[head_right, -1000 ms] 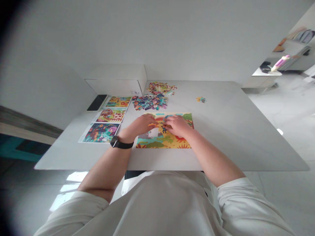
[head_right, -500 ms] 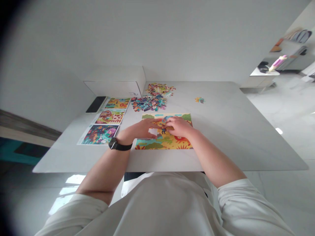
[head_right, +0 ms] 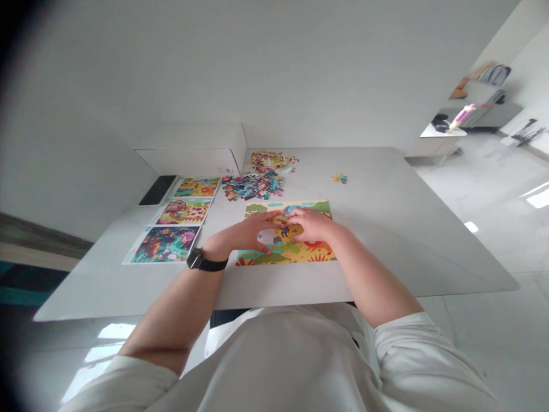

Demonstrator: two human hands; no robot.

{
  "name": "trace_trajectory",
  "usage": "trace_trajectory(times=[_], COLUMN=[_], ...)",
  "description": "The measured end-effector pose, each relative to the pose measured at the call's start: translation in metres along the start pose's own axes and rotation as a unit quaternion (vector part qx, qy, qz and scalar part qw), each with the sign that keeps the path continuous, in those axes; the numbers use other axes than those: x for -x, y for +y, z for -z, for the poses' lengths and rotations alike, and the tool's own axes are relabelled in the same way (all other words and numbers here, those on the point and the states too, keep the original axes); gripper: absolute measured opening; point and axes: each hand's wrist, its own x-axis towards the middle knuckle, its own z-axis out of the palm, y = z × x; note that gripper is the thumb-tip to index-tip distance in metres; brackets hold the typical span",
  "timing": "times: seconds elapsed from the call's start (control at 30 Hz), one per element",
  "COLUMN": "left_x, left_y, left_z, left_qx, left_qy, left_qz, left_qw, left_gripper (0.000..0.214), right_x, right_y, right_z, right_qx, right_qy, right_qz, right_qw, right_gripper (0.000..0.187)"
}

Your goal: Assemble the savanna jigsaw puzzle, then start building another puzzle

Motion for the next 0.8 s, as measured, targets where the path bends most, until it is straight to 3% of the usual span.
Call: trace_trajectory(times=[0.2, 0.3, 0.4, 0.5, 0.6, 0.7, 0.8], left_x=[-0.002, -0.002, -0.003, -0.006, -0.008, -0.009, -0.007], left_y=[0.001, 0.0, -0.001, 0.001, 0.005, 0.009, 0.012], left_z=[0.001, 0.0, -0.002, -0.004, -0.003, 0.001, 0.005], left_qx=[-0.008, -0.014, -0.012, -0.019, -0.05, -0.065, -0.06], left_qy=[0.0, 0.004, 0.025, 0.088, 0.155, 0.186, 0.199], left_qz=[-0.001, 0.002, 0.007, 0.031, 0.067, 0.071, 0.07], left_qw=[1.0, 1.0, 1.0, 0.995, 0.984, 0.978, 0.976], left_gripper=[0.093, 0.091, 0.083, 0.063, 0.05, 0.042, 0.039], right_x=[0.0, 0.001, 0.004, 0.01, 0.015, 0.017, 0.014], right_y=[0.001, 0.006, 0.028, 0.067, 0.111, 0.149, 0.178], right_z=[0.0, 0.001, 0.013, 0.033, 0.054, 0.067, 0.077], right_qx=[-0.006, -0.026, -0.054, -0.042, -0.02, 0.006, 0.012], right_qy=[0.0, 0.01, 0.07, 0.198, 0.275, 0.279, 0.251], right_qz=[0.002, 0.014, -0.003, -0.138, -0.327, -0.425, -0.46], right_qw=[1.0, 1.0, 0.996, 0.969, 0.904, 0.861, 0.852], right_gripper=[0.052, 0.044, 0.03, 0.024, 0.026, 0.023, 0.017])
